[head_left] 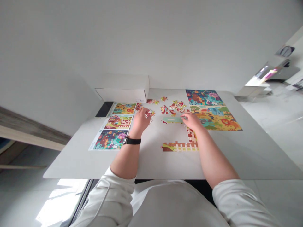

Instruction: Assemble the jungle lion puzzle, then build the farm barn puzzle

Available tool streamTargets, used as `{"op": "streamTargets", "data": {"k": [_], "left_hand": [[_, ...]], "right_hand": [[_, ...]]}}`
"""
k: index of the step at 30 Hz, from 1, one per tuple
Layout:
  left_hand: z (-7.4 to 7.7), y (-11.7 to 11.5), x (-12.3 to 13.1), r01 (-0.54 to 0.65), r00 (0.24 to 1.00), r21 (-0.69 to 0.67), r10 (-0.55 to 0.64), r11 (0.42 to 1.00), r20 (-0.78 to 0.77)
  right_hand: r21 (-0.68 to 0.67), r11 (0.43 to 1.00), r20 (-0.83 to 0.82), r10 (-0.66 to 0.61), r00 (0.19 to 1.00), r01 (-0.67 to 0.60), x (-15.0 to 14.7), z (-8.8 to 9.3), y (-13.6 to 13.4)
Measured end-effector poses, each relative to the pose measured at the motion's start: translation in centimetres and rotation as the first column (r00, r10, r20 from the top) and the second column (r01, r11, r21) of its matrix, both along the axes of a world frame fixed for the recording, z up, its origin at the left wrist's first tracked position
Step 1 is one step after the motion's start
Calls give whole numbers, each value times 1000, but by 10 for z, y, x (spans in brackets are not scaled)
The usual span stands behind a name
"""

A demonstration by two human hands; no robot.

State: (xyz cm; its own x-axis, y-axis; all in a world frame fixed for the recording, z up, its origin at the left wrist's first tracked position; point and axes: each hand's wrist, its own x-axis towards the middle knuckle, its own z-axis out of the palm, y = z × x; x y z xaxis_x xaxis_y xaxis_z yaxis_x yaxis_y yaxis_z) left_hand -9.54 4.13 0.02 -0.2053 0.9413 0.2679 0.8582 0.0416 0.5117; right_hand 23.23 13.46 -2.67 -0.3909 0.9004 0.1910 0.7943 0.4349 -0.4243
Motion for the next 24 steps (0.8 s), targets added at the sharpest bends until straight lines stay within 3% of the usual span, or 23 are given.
{"op": "streamTargets", "data": {"k": [3, 6, 17, 24], "left_hand": [[4, -3, -31, -214, 977, -134, 209, 968, -48], [1, -5, -43, -293, 955, -264, 270, 919, -124], [-3, -6, -27, -253, 959, -409, 173, 876, -223], [-10, -4, -14, -147, 973, -382, 63, 912, -223]], "right_hand": [[-16, 1000, 14, 0, 1000, 0, -3, -1, -1], [-18, 1000, 32, 16, 999, -16, -6, -2, -2], [-30, 1000, 23, 8, 1000, -7, -4, -5, -2], [-20, 999, 16, 29, 999, -29, -3, -10, 2]]}}
